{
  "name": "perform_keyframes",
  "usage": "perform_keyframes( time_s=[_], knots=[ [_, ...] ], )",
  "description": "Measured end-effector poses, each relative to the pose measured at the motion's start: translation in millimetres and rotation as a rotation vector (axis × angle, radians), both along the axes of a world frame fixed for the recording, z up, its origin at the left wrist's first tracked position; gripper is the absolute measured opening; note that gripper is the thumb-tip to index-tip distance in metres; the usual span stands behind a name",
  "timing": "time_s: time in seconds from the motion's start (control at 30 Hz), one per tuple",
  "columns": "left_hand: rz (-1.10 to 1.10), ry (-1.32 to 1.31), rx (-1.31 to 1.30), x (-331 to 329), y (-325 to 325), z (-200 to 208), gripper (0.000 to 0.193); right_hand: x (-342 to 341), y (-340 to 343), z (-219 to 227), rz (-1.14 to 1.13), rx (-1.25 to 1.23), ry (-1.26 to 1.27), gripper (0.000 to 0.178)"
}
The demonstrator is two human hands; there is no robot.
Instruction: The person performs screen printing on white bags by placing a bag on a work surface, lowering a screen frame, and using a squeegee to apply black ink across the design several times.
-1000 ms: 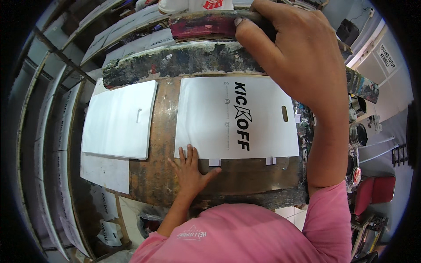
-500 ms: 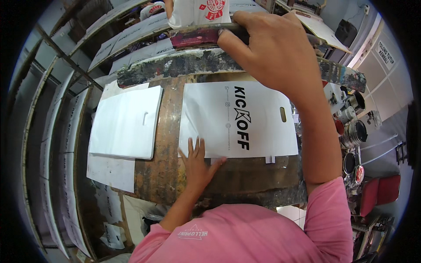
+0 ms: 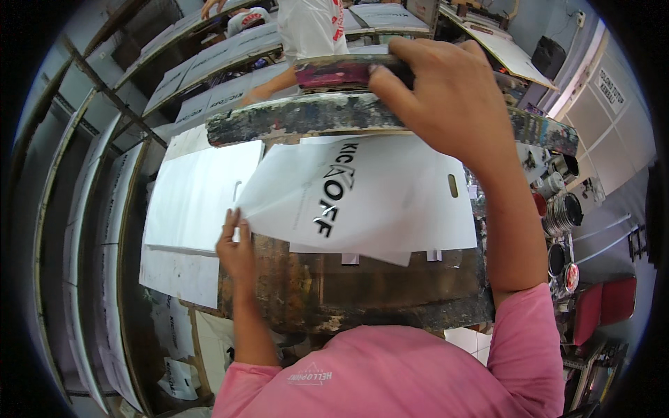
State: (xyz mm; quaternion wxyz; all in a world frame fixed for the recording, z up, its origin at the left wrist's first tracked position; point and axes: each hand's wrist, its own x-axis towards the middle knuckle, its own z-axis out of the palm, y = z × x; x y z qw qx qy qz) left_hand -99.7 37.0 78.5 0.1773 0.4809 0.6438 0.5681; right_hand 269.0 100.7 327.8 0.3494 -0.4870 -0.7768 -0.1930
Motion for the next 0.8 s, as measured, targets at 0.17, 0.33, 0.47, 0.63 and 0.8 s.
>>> perform_keyframes(
  time_s=[0.17,0.33,0.47,0.63,0.8],
  knots=[
    [0.085,0.18,-0.057,-146.8,16.5,-15.4,0.041,-1.8,3.3,5.1,-0.011,0.031,-0.006,0.041],
    [0.1,0.385,-0.26,-261.8,60.5,0.4,0.052,-4.0,2.4,6.9,-0.041,0.014,-0.009,0.042],
    [0.487,0.942,-0.593,-243.4,92.3,32.4,0.077,-2.1,5.8,9.4,-0.016,0.029,-0.02,0.045],
    [-0.327,0.218,-0.139,-95.6,53.4,83.0,0.098,-4.5,-3.2,1.0,-0.098,-0.011,-0.007,0.058],
    [-0.823,-0.583,0.081,35.6,-17.8,97.0,0.13,-15.7,-67.3,-56.5,-0.165,-0.19,-0.168,0.088]
  ],
)
